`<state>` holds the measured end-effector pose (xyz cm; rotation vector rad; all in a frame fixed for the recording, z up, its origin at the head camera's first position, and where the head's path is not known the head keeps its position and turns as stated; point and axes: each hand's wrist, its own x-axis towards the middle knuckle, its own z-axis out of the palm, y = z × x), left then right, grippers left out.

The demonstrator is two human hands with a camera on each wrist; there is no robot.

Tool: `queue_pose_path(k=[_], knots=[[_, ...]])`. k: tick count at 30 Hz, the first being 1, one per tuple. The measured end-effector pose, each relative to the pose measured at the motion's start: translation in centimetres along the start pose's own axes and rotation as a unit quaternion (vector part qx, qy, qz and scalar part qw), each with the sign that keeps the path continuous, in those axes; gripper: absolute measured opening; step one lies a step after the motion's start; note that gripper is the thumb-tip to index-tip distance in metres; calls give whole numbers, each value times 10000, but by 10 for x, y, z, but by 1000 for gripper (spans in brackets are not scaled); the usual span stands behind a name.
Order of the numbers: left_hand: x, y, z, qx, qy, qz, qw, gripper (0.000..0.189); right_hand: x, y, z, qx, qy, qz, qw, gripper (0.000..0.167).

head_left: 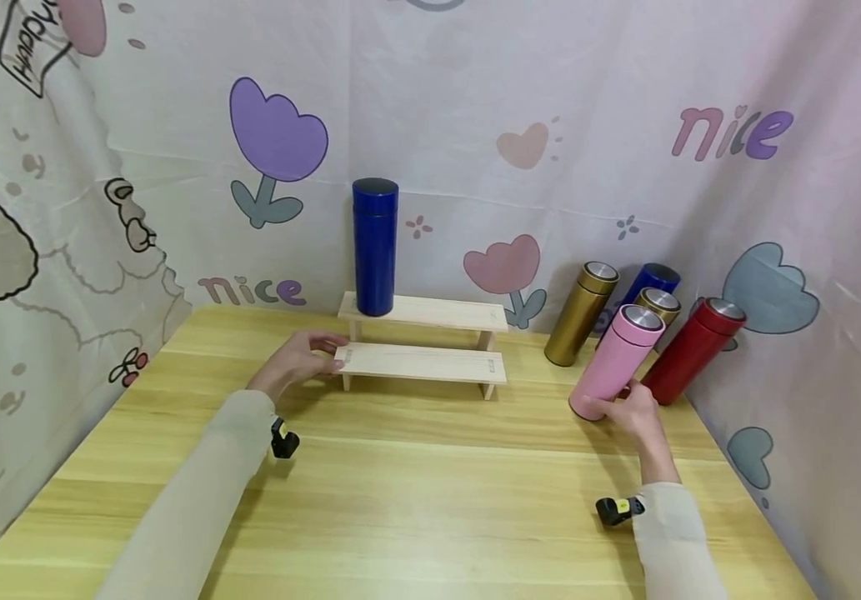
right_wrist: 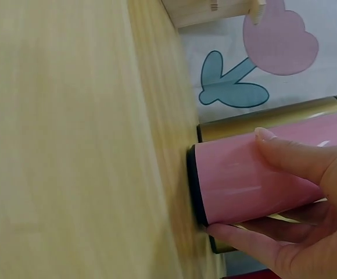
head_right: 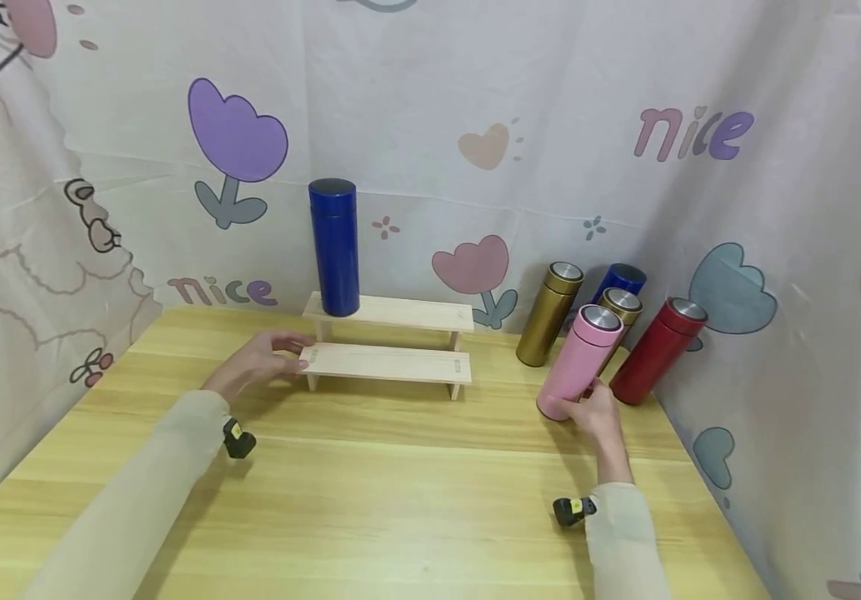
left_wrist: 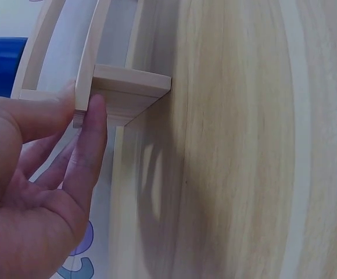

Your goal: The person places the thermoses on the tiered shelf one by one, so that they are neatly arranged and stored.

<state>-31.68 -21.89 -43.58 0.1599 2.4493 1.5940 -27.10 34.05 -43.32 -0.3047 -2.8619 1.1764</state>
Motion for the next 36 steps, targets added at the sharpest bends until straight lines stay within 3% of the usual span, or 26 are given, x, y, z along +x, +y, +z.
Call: queue_pose_path(k=[7,23,36], knots=[[1,0,0,123,41,16,9999,52,-6,-8,-4,168,59,8,9998,80],[2,1,0,23,32,-61,10000,53,-11,-32,0,110,227,-502,9984,73],[2,0,0,-37,62,-130,9999,52,-14,-37,12,378,4,-464,9982,76]])
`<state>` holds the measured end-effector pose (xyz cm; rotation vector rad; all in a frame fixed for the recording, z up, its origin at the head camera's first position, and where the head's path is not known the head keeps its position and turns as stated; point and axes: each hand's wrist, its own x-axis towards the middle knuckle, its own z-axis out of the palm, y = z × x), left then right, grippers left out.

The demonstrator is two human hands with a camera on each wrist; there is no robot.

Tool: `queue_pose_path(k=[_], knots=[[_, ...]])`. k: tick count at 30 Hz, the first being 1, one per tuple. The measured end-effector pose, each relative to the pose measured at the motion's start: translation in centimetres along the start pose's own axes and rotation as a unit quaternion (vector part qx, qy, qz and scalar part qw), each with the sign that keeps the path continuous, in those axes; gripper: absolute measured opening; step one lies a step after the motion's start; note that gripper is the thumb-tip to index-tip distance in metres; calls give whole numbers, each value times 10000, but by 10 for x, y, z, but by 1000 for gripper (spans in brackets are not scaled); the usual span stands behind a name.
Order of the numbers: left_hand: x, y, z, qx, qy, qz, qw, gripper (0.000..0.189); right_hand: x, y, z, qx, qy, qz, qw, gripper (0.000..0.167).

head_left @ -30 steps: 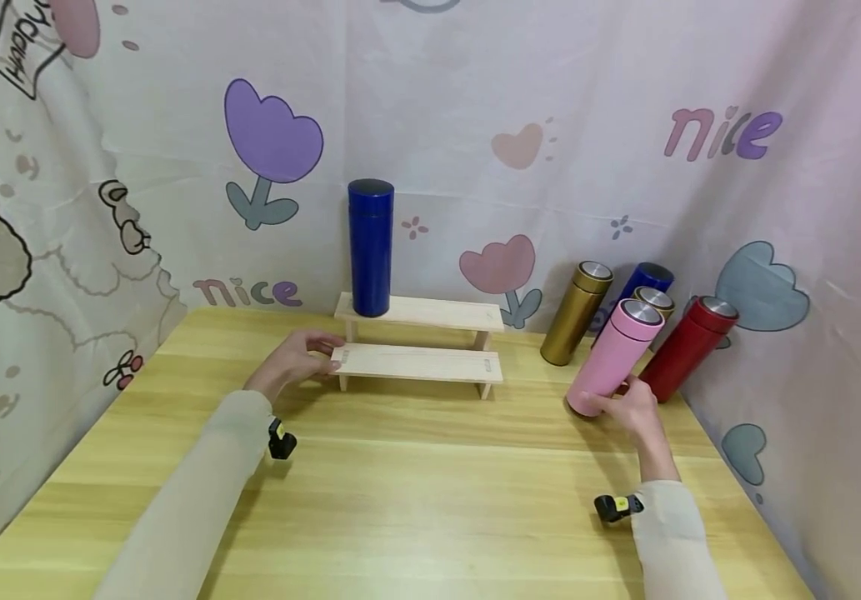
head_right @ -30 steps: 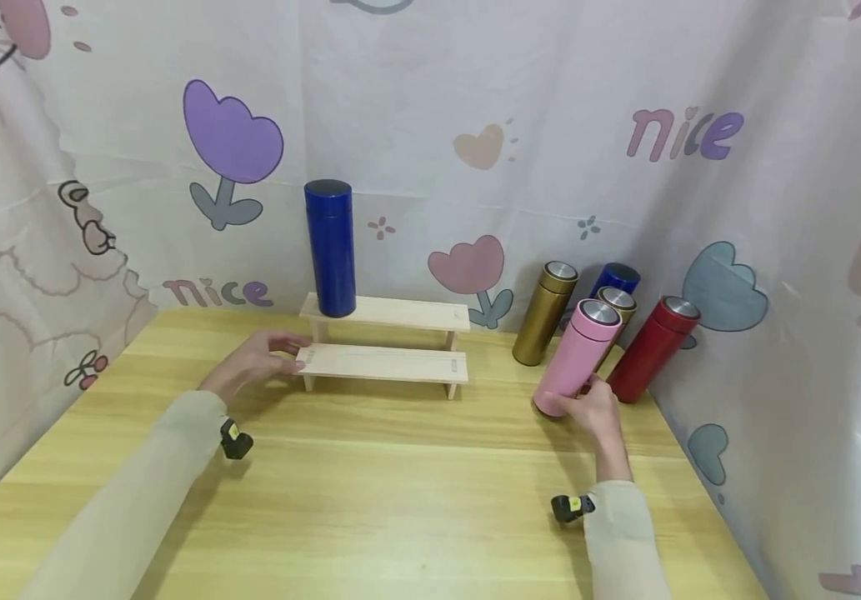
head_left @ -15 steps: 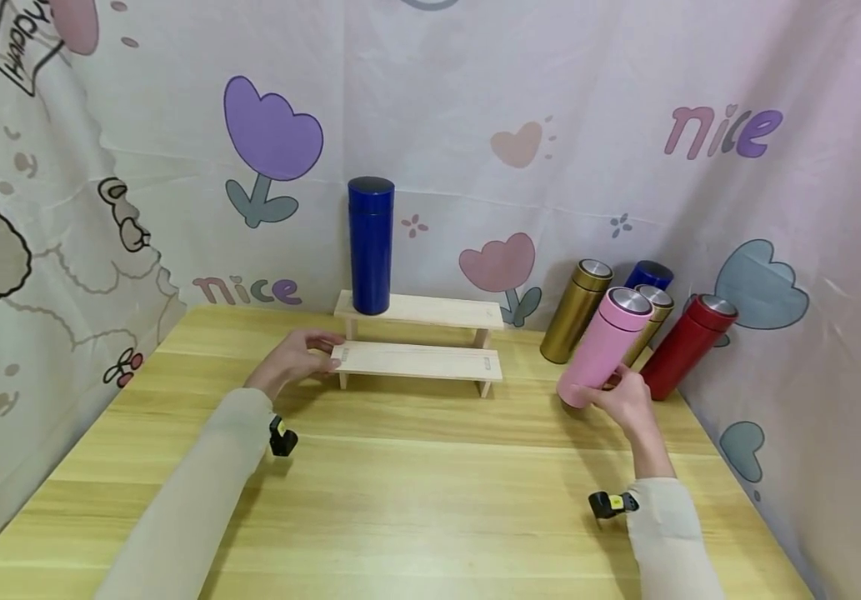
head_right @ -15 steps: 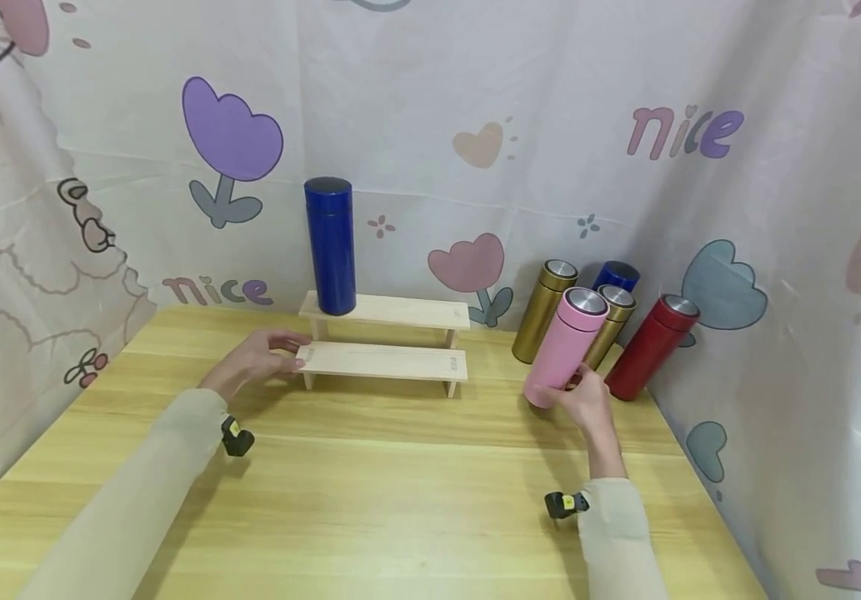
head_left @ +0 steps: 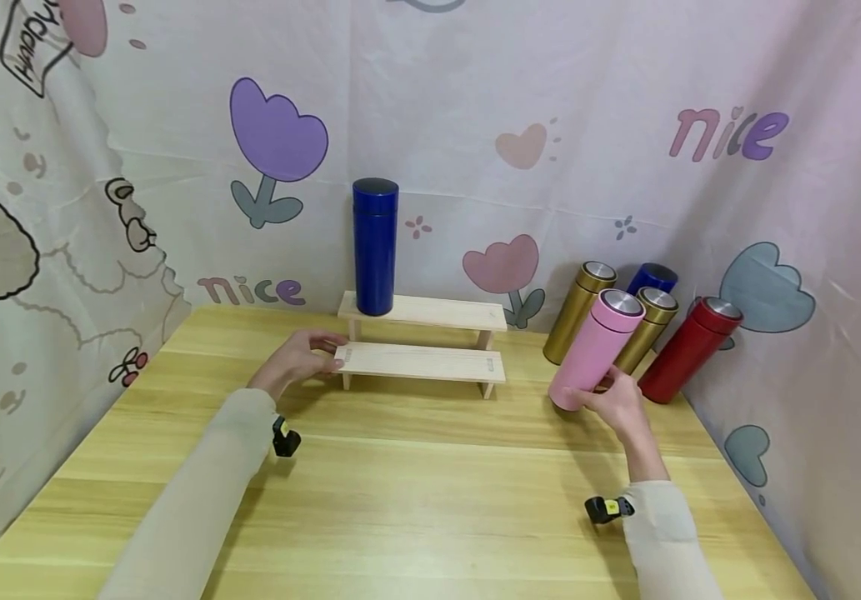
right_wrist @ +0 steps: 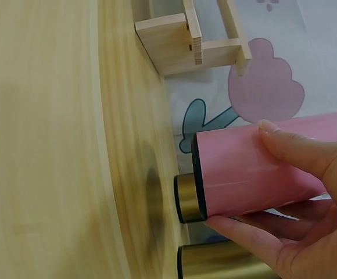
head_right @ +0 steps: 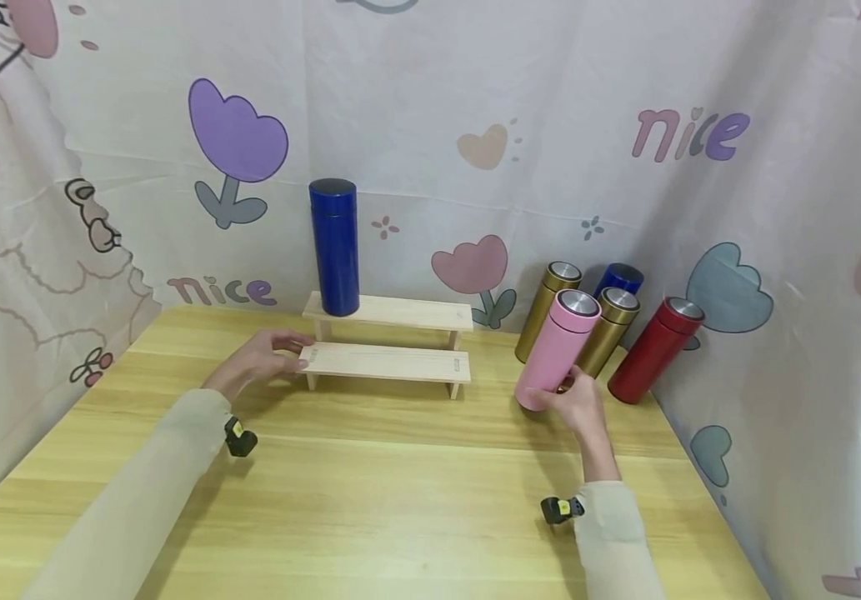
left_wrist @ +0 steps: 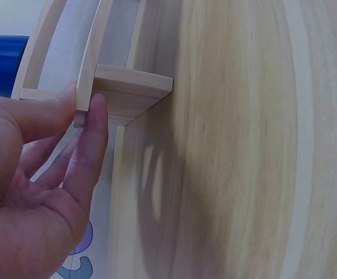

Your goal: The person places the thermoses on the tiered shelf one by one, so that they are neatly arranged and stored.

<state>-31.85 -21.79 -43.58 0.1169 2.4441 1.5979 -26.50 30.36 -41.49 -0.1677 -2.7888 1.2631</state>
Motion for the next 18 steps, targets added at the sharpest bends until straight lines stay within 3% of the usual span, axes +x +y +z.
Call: queue_pose_path(k=[9,18], knots=[[-1,3,-1,55,-10,32,10000,52,-1,-2,4,40,94,-126,9999,73],[-3,2,0,57,-58,38,10000,51,-2,-6,7,52,-105,-25,9999,79]])
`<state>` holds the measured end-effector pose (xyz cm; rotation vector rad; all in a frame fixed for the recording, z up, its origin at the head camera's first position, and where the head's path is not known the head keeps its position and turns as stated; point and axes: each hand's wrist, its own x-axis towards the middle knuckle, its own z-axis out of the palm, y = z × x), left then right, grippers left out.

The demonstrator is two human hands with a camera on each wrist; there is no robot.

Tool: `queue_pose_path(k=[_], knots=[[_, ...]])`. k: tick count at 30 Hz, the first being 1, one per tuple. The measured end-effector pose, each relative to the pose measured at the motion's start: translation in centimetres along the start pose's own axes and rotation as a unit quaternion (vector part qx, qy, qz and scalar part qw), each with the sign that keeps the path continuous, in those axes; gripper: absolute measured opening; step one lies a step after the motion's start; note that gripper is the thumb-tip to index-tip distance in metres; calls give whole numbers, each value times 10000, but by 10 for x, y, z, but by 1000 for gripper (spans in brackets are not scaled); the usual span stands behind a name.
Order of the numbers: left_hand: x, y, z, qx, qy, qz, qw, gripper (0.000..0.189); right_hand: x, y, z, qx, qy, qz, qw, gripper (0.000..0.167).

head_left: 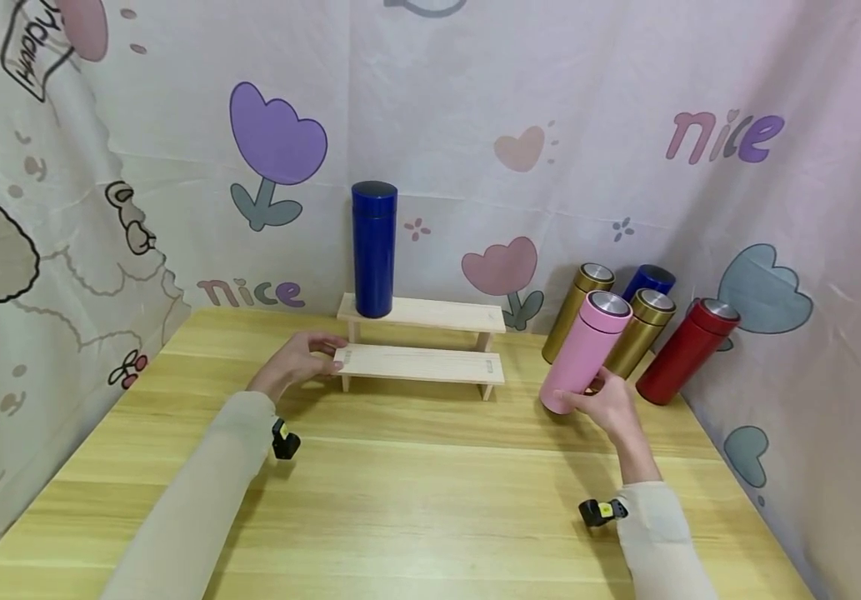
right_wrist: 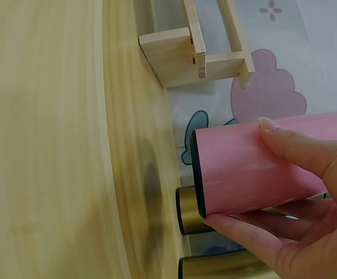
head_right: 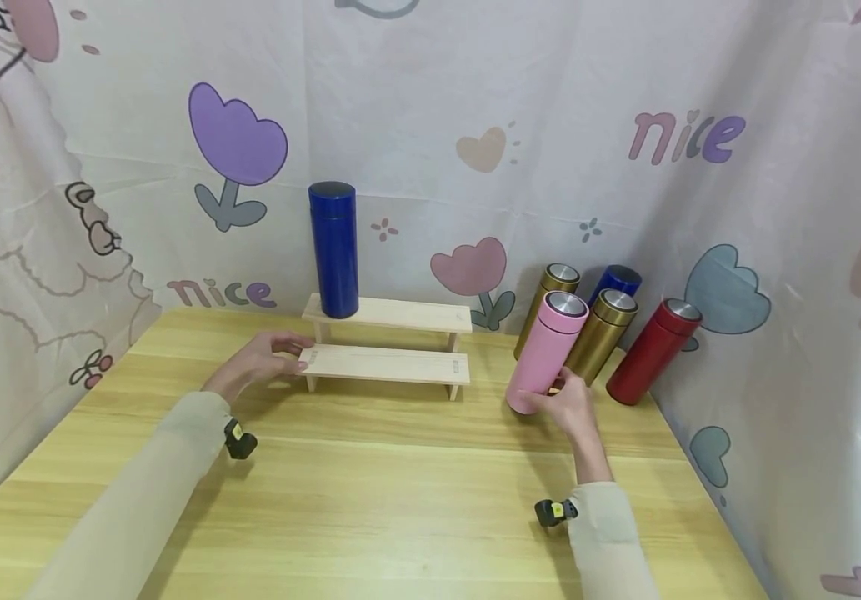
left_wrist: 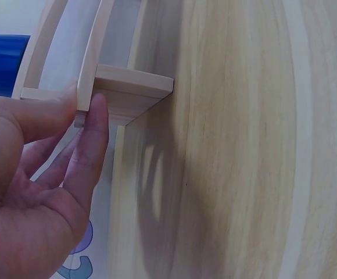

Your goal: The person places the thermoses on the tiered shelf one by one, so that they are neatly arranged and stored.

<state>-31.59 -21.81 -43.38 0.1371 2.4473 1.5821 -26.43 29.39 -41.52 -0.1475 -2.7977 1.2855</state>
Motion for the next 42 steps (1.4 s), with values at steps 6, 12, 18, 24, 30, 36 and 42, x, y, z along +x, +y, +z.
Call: queue_pose_path(k=[6,12,18,24,30,36,42], knots=[[1,-3,1,-37,-11,81,10000,51,0,-4,4,216,-110,-93,9997,76],[2,-5,4,69,-14,79,9999,51,0,-15,4,382,-177,-258,9988,75],[1,-3,5,19,-23,78,10000,52,3,-29,5,340,-209,-474,9981,77],[0,-2,4,23,-15,75,10000,53,5,-43,6,384,-331,-630,9967,70],[1,-2,3,53,19,76,10000,52,7,-56,8,282,-364,-884,9950,64],[0,-2,2,40,30,58,10000,53,8,-66,10,193,-368,-1030,9938,64],[0,-3,1,53,46,49,10000,52,12,-73,12,212,-370,-1170,9922,63]])
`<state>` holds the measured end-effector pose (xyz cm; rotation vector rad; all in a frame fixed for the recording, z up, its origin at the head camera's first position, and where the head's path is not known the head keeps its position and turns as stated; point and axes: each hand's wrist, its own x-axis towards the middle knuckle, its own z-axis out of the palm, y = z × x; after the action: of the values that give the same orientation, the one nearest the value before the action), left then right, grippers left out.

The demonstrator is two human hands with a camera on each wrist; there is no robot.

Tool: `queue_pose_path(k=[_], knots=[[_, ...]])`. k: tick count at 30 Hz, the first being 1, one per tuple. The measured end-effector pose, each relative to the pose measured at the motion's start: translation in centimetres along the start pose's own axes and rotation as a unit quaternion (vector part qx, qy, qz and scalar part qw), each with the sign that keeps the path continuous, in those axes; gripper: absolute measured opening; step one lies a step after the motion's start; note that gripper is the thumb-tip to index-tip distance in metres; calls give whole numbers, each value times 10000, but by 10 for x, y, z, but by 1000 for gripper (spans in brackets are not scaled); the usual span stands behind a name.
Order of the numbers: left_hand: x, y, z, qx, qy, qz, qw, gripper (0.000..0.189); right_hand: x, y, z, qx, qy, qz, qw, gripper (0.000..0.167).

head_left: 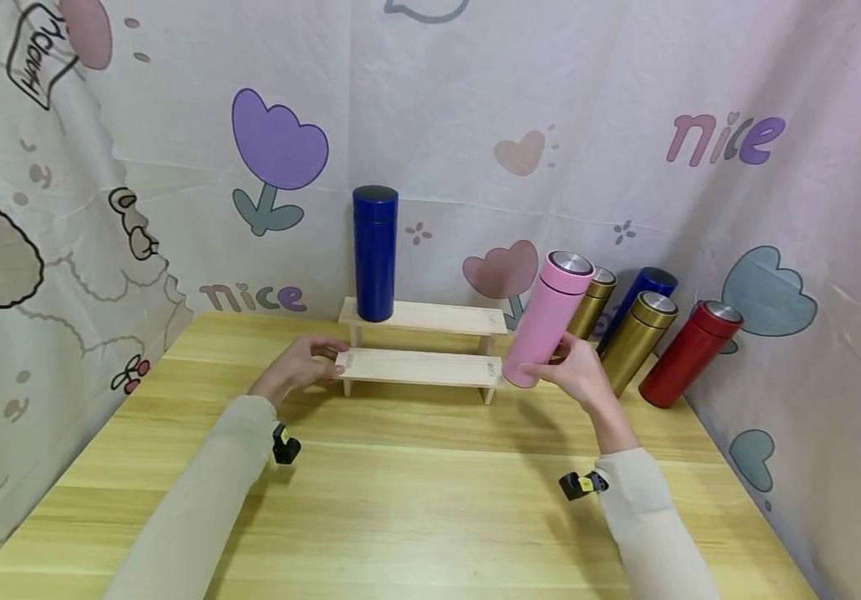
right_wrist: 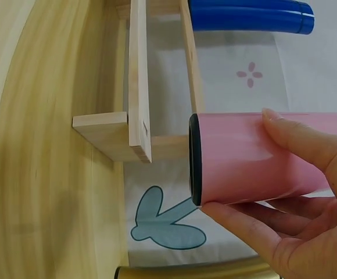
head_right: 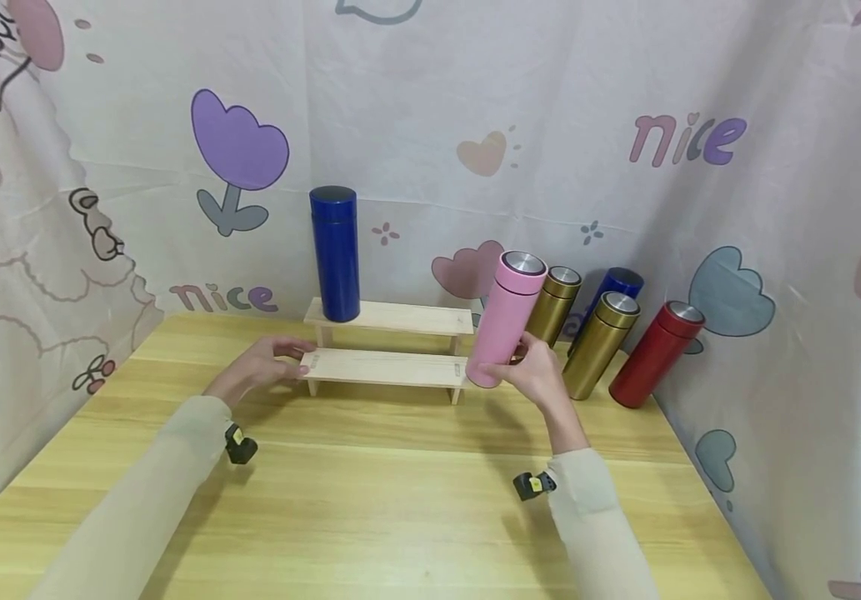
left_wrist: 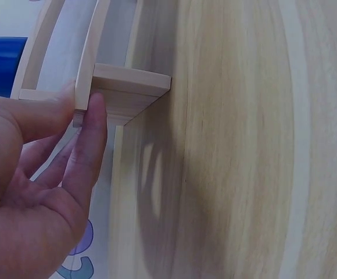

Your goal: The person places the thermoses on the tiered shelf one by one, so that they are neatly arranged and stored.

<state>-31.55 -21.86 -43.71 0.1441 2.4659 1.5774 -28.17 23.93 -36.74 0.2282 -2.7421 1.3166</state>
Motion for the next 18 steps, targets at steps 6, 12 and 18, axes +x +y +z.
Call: queue_pose_path(k=[6,12,18], knots=[[0,0,1,-49,-20,26,10000,52,4,-6,3,56,-106,-16,9999,63],[0,-1,2,-38,-25,-1,10000,51,10,-13,8,163,-161,31,9997,65],[1,-2,1,50,43,-18,10000,50,16,-18,15,428,-235,-14,9988,65]])
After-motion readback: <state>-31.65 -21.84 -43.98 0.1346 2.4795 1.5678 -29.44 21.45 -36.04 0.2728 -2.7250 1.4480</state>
